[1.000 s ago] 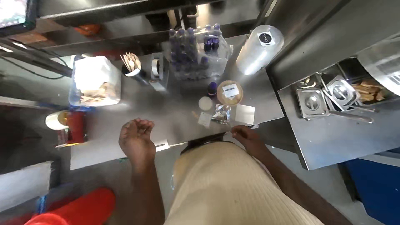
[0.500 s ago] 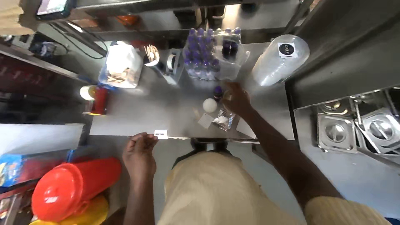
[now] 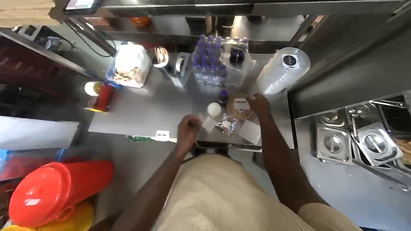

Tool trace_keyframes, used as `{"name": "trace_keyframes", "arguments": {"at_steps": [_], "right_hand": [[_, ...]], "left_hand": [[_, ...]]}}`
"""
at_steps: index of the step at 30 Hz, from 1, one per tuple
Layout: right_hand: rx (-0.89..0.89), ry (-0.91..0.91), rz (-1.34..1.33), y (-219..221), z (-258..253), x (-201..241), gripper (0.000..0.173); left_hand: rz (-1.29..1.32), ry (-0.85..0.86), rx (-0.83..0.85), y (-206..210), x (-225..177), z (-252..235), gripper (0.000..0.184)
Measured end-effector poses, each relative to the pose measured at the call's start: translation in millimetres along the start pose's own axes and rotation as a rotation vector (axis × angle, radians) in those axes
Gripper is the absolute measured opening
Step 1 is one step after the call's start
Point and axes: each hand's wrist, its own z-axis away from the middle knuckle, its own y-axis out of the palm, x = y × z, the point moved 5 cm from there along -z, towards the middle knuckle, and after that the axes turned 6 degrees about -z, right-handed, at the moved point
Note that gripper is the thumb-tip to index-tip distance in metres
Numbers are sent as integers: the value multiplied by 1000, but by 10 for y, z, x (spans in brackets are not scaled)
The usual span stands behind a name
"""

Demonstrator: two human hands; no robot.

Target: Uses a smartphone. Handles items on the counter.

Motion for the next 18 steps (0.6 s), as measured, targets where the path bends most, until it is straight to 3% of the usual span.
{"name": "trace_keyframes", "arguments": {"at_steps": [4, 7, 12, 15, 18], "right_hand": [[0, -13, -16, -25, 9, -16, 60], [-36, -67, -117, -139, 63, -118, 52], [-43, -122, -290, -172, 242, -518, 40], [-54, -126, -338, -134, 385, -690, 36], [-42, -141, -344, -87, 510, -799, 34]], "left_hand": [[-325, 135, 121, 610, -244, -778, 72], [-430, 248, 169, 944, -266, -1209, 85], [-499, 306, 197, 1165, -244, -1490, 76], [-511, 364, 191, 1167, -292, -1573, 61], [-450, 412, 125, 1081, -264, -1716, 60]]}}
